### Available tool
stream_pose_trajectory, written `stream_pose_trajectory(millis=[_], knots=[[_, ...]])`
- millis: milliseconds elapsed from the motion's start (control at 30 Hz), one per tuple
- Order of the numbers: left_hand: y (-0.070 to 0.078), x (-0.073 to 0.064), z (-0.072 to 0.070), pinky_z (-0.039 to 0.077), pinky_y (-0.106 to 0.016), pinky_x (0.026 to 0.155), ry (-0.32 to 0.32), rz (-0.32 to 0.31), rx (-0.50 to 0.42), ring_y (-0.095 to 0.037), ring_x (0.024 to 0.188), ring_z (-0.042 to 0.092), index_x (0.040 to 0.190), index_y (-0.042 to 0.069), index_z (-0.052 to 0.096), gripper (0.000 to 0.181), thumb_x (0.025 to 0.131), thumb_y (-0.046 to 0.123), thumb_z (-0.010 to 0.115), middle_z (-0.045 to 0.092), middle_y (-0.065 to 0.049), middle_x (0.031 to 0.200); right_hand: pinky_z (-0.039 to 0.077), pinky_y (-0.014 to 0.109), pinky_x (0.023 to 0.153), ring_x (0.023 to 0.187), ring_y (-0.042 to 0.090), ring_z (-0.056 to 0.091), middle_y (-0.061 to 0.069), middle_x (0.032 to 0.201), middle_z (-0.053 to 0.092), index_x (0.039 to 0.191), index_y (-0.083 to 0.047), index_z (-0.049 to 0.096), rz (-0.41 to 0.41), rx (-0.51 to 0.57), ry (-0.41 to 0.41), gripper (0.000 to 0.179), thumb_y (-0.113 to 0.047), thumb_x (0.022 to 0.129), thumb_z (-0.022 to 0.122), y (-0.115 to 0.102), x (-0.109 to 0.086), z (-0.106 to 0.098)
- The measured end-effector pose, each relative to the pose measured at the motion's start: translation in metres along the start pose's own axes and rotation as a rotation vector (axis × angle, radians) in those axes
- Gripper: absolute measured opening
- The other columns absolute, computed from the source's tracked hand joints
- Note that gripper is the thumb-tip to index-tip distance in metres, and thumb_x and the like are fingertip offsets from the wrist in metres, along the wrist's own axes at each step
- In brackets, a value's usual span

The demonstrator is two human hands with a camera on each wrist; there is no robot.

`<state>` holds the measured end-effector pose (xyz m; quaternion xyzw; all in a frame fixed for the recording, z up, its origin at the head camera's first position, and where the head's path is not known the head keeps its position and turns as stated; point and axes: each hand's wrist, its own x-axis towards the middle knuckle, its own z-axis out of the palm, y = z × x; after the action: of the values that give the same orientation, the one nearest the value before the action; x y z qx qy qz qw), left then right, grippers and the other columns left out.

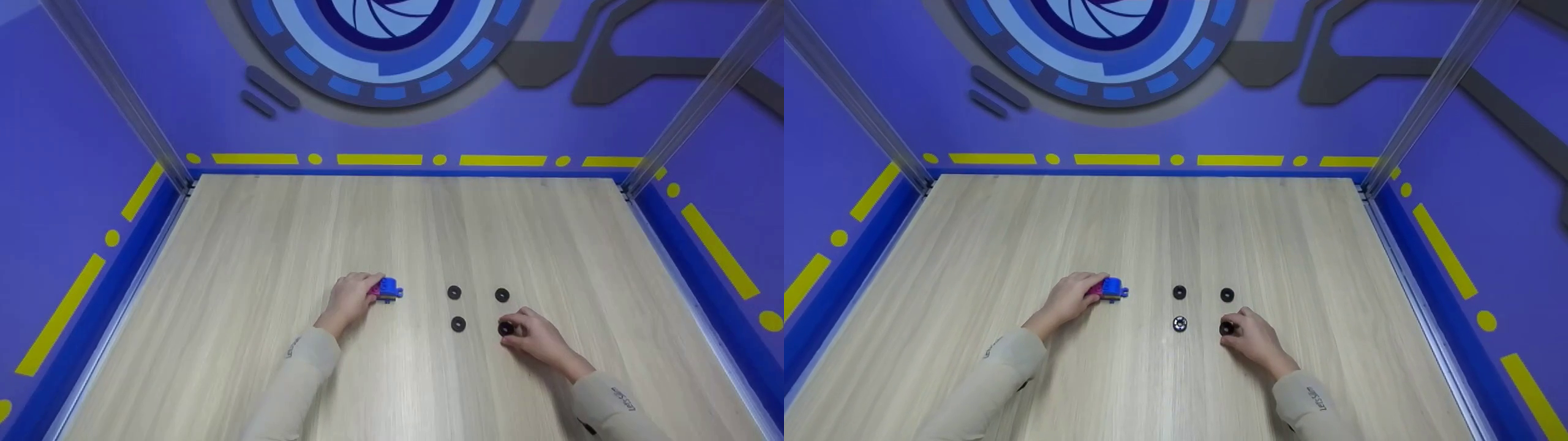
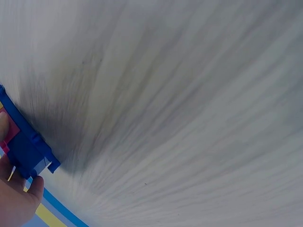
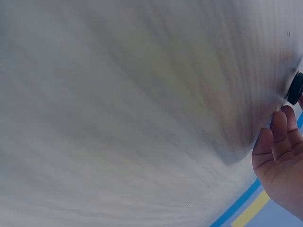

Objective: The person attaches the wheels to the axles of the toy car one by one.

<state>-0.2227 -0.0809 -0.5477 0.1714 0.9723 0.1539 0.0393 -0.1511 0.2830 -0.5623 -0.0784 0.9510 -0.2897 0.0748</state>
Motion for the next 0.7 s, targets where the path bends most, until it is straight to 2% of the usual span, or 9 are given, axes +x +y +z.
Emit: stream_pose_trajectory(millis=[433, 700], knots=[[-0.001, -0.0011, 0.0011, 0.037, -0.043, 0.094, 0.012, 0.023, 0.014, -0.027, 0.112, 0.049, 0.128, 0.02, 0.047, 0.045, 0.084, 0.02, 0.058, 0.056, -0.008, 0.118, 0.034, 0.022, 0.059, 0.072, 0.01, 0.043, -0.002, 0.088, 0.053, 0.101, -0.012, 0.064, 0.025, 0.031, -0.003, 0.03, -0.018, 0.073, 0.07, 0.001, -0.0009, -0.0003], [-0.0024, -0.0006, 0.0004, 0.038, -0.041, 0.092, 0.03, 0.049, 0.027, -0.027, 0.108, 0.051, 0.126, 0.019, 0.048, 0.044, 0.083, 0.022, 0.059, 0.057, -0.009, 0.115, 0.035, 0.023, 0.062, 0.075, 0.011, 0.043, -0.002, 0.088, 0.052, 0.1, -0.012, 0.064, 0.024, 0.016, -0.003, 0.028, -0.017, 0.073, 0.069, 0.001, 0.0009, 0.0006]])
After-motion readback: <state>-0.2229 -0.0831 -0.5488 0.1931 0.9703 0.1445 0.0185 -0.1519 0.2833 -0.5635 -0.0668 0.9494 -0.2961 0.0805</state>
